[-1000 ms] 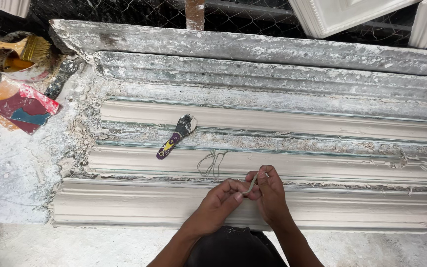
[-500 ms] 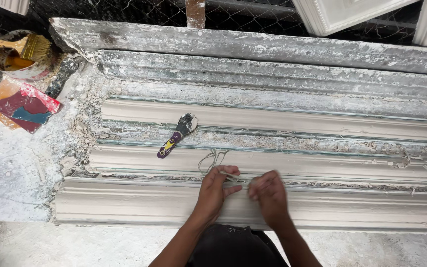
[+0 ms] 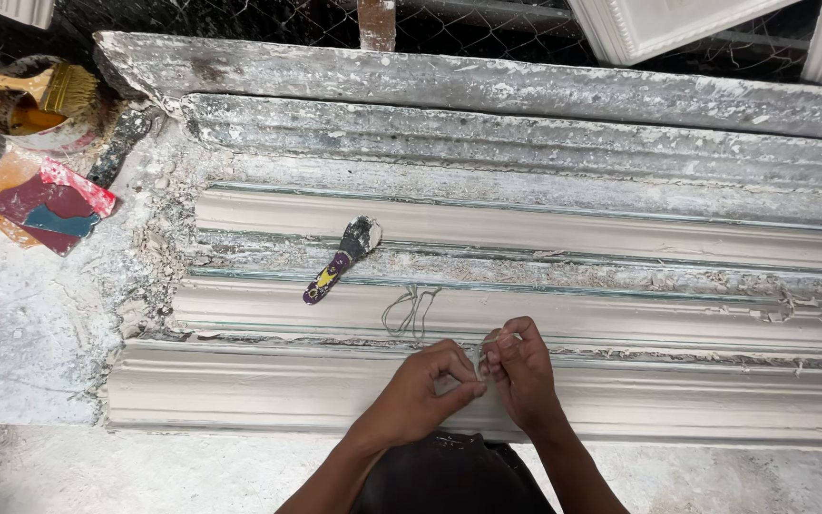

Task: The person bends thin wire strips by hand and lays them along the grooves of a long plaster cornice on the work table, then hangs a decorative plaster medallion on an overhead hook. They then use a small scraper to scrape debris out of the cornice grooves, moving along its length.

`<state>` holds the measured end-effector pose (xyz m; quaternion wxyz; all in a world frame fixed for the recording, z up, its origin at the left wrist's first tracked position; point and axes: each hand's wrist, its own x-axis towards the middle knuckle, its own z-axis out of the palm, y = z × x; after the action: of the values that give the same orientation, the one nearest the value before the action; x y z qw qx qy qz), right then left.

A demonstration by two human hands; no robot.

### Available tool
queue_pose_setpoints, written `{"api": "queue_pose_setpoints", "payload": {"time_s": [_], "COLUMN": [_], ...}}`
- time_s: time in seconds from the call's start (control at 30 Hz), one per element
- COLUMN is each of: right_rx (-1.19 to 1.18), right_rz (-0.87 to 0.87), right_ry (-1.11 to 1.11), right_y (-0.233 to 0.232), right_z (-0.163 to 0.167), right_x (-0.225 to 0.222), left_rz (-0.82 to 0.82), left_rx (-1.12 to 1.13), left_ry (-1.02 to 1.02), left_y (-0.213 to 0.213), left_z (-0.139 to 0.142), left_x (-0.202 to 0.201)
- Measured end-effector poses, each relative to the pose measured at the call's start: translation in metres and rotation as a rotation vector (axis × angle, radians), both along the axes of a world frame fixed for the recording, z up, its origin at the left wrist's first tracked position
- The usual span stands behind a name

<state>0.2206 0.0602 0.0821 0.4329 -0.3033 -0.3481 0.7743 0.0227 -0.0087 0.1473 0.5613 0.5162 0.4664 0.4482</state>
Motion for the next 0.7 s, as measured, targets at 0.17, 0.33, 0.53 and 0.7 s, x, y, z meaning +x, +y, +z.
{"api": "queue_pose_setpoints", "payload": {"time_s": [0.17, 0.33, 0.53, 0.7], "right_rx": [0.290, 0.242, -0.095, -0.207], "right_rz": [0.277, 0.331, 0.139, 0.221], "right_ry": [-0.345, -0.396, -0.027, 0.091], "right_y": [-0.022, -0.025, -0.006, -0.019], "right_z": [0.011, 0.008, -0.012, -0.018], "right_x": [-0.003, 0.001, 0.004, -0.007], "left_rz": [0.450, 0.561, 0.121, -0.190], "left_rx": [-0.209, -0.110, -0.374, -0.106], "left_ry": [-0.170, -0.101, -0.692, -0.382], "left_y": [0.017, 0.022, -0.013, -0.028], "left_z": [-0.051, -0.068, -0.027, -0.010], "left_x": [0.004, -0.001, -0.025, -0.033]}}
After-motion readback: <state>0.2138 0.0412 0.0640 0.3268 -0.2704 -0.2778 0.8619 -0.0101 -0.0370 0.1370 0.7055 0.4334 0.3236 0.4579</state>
